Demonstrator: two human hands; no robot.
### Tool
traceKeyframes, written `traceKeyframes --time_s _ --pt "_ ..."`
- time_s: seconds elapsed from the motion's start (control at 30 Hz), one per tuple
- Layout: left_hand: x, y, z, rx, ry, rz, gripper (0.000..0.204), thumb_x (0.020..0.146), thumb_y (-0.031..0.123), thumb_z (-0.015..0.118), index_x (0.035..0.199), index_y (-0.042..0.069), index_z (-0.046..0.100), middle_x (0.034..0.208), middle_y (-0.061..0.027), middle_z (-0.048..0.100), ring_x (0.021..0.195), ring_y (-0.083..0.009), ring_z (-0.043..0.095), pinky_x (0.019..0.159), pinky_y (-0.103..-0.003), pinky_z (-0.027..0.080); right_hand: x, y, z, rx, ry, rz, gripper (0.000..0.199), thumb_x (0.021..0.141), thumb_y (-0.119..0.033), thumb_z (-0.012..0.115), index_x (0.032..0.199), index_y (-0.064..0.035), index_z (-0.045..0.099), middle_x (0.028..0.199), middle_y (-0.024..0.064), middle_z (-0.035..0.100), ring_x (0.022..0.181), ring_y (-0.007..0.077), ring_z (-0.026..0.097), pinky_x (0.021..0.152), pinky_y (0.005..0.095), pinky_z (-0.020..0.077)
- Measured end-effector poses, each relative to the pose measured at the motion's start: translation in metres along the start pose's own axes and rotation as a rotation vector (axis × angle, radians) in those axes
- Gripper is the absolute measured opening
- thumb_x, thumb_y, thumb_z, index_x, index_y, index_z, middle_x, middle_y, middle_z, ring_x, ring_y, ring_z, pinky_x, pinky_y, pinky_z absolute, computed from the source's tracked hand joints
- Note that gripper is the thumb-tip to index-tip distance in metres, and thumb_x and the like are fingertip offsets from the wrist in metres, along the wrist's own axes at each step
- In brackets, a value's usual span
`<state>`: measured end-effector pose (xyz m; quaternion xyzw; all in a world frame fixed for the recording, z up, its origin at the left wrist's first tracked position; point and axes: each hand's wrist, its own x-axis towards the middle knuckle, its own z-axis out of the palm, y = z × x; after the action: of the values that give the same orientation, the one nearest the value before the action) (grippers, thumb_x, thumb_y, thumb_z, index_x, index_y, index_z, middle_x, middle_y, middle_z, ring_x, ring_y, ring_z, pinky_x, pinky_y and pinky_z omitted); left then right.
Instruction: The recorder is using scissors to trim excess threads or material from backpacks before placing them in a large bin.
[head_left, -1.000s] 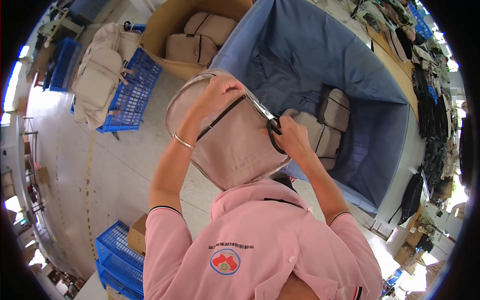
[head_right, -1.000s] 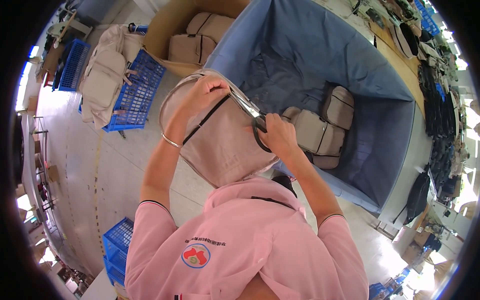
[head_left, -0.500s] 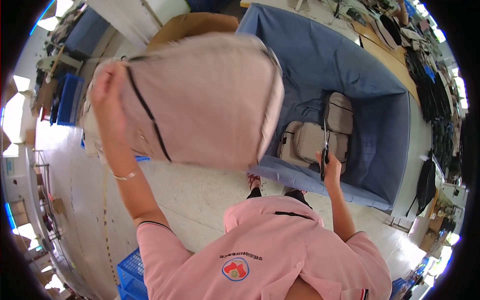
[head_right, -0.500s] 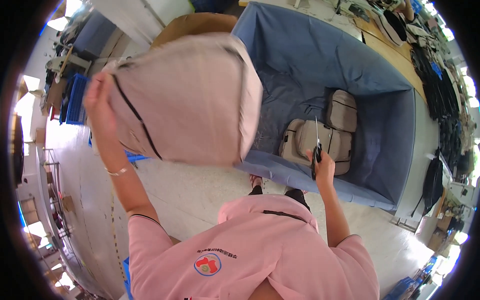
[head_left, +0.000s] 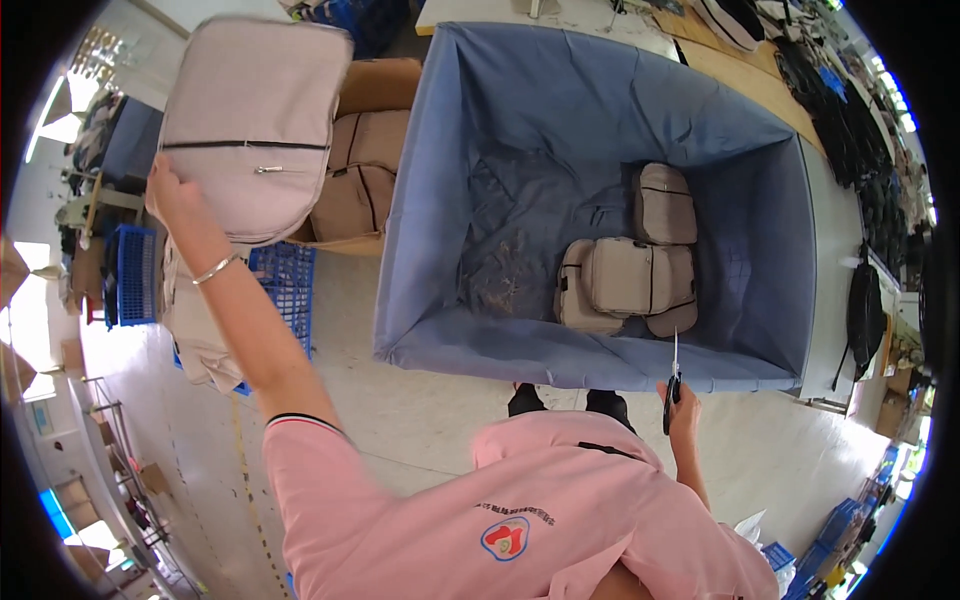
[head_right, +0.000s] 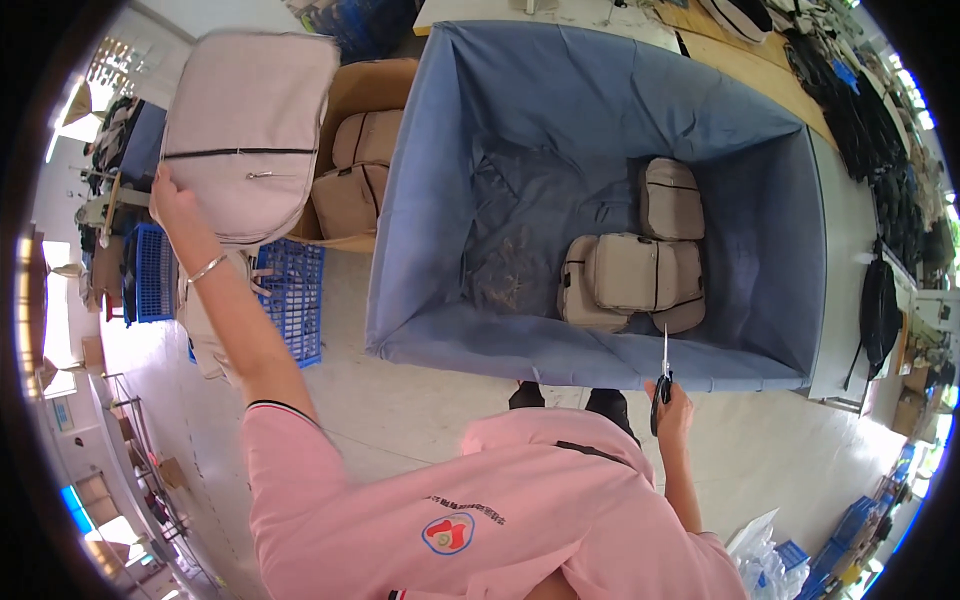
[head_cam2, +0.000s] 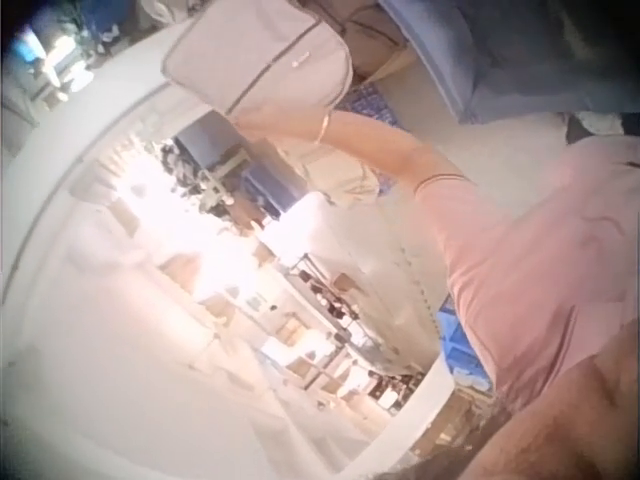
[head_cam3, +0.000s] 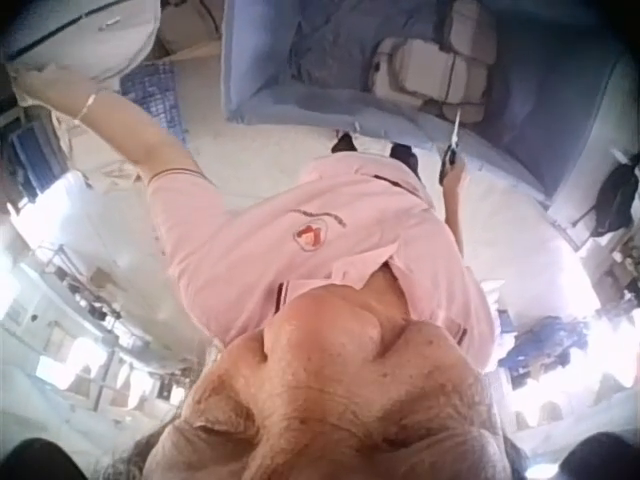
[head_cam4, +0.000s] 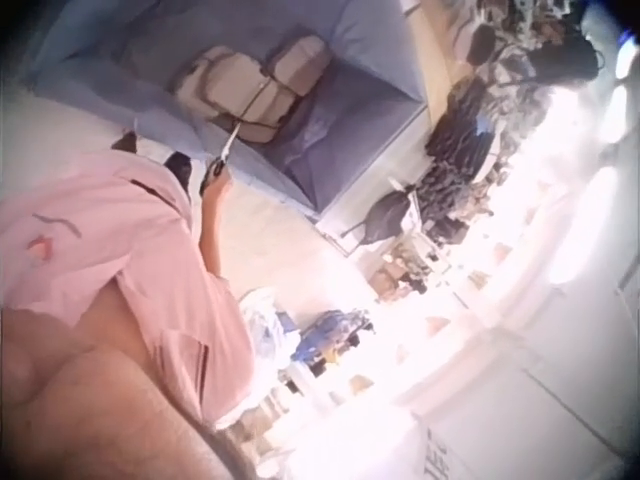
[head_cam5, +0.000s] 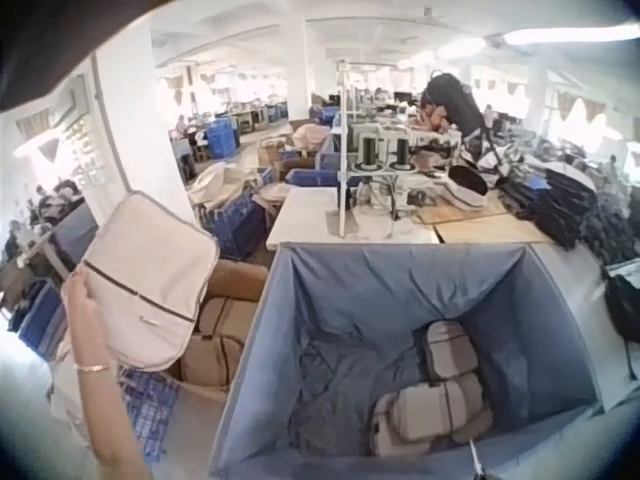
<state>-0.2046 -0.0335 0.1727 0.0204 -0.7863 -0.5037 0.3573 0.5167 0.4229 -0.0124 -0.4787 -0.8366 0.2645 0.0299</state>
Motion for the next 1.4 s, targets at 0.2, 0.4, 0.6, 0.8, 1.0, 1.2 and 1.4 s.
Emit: traceKeyframes --time_s 0.2,0.4,0.6,0.8,1.0,1.2,1.4 --pt "-0.094 -0.049 0.026 0.509 -0.011 0.320 0.027 0.090 0.013 0.055 0.102 -0.008 0.066 0.100 -0.0189 0.069 0.084 -0.0291 0.066 0.073 -0.039 0.053 -0.019 0.003 -0.020 -0.048 -0.041 0.071 0.056 0.084 -0.040 0.078 0.066 -0.0003 0.044 0.055 0.0137 0.037 0.056 0.0252 0.027 0.050 0.0402 0.0308" --pt "-0.153 -0.155 0.069 0.146 0.154 -0.387 0.023 0.086 0.007 0.059 0.101 -0.008 0.065 0.098 -0.0124 0.070 0.082 -0.0269 0.065 0.072 -0.038 0.053 -0.001 0.015 -0.015 -0.119 -0.118 0.093 0.056 0.083 -0.052 0.073 0.076 -0.0004 0.052 0.074 0.0216 0.057 0.072 0.0443 0.054 0.062 0.0474 0.0411" --pt "-0.311 -0.169 0.133 -0.361 -0.175 -0.694 0.021 0.085 0.002 0.060 0.103 -0.004 0.068 0.098 -0.0098 0.070 0.084 -0.0224 0.065 0.078 -0.034 0.054 0.044 0.042 -0.039 -0.073 0.003 0.231 0.055 0.084 -0.048 0.074 0.072 0.0000 0.048 0.069 0.0205 0.053 0.066 0.0419 0.051 0.061 0.0456 0.0399" --pt "-0.524 -0.013 0.259 0.040 -0.668 -0.238 0.017 0.091 0.008 0.062 0.101 0.000 0.073 0.096 -0.0084 0.071 0.088 -0.0173 0.065 0.080 -0.030 0.052 0.117 0.135 -0.082 -0.156 0.071 0.432 0.043 0.082 -0.038 0.077 0.081 -0.0007 0.055 0.083 0.0169 0.060 0.078 0.0388 0.060 0.069 0.0458 0.0455" --pt "-0.765 -0.068 0.324 -0.060 -1.371 -0.655 0.019 0.092 0.020 0.067 0.101 0.004 0.071 0.085 -0.0013 0.067 0.077 -0.0113 0.060 0.070 -0.027 0.048 0.184 0.244 -0.084 -0.256 0.158 0.288 0.028 0.083 -0.016 0.070 0.103 -0.0021 0.056 0.106 0.0157 0.059 0.092 0.0403 0.061 0.076 0.0468 0.0489" --pt "-1.038 -0.154 0.314 0.304 -1.291 -1.451 0.027 0.091 0.031 0.068 0.101 0.006 0.062 0.090 -0.0066 0.062 0.083 -0.0198 0.061 0.074 -0.036 0.050 0.198 0.307 -0.080 -0.218 0.184 0.424 0.033 0.081 -0.012 0.074 0.106 0.0005 0.057 0.092 0.0149 0.057 0.075 0.0356 0.057 0.067 0.0411 0.0462" --pt "-1.179 -0.202 0.312 0.254 -0.899 -1.881 0.047 0.092 0.035 0.067 0.127 0.007 0.052 0.129 -0.0117 0.056 0.114 -0.0284 0.057 0.092 -0.050 0.046 0.205 0.295 -0.078 -0.226 0.194 0.465 0.036 0.071 -0.006 0.080 0.095 0.0010 0.054 0.078 0.0103 0.045 0.063 0.0243 0.045 0.059 0.0328 0.0394"
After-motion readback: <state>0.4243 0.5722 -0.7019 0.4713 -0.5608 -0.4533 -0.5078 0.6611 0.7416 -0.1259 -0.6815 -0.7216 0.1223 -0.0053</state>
